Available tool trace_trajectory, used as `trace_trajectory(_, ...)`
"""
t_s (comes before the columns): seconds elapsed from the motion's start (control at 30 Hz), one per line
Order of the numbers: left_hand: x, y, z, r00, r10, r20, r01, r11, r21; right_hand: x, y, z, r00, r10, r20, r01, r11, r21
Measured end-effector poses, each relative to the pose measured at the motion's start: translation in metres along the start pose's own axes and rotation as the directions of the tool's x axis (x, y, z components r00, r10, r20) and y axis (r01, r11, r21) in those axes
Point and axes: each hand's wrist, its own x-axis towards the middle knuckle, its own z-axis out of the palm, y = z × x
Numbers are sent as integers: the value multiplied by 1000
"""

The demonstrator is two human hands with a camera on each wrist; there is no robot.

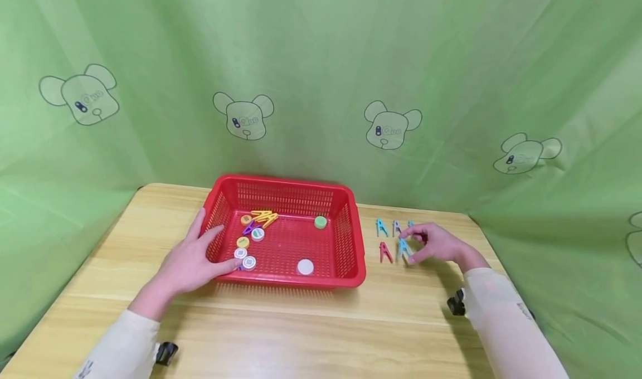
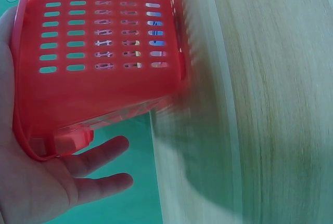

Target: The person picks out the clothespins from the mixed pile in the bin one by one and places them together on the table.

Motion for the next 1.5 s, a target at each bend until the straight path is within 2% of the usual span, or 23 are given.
trace_trajectory(0.23, -1, 3, -2, 1000, 0, -3, 0, 1000, -1, -3, 4, 7, 999, 36, -31, -37, 999, -18)
trace_trajectory(0.43, -3, 2, -3, 1000, -2, -5, 2, 1000, 6, -11, -16, 10, 999, 46, -27, -45, 999, 16)
trace_trajectory(0.53, -3, 1, -3, 1000, 3, -6, -3, 1000, 14, -13, -18, 10, 999, 46, -13, -45, 998, 40)
trace_trajectory(0.9, -3, 1, -2, 1000, 4, -8, -4, 1000, 17, 0, 28, 13, 999, 47, 19, -48, 998, 37)
trace_trajectory(1.07, -3, 3, -2, 1000, -1, -4, 1, 1000, 14, 0, 31, 12, 998, 61, 14, -62, 997, 50)
trace_trajectory(1.5, 2, 1, 1, 1000, -9, -7, 9, 1000, 12, -2, 26, 11, 999, 44, 7, -44, 999, 11)
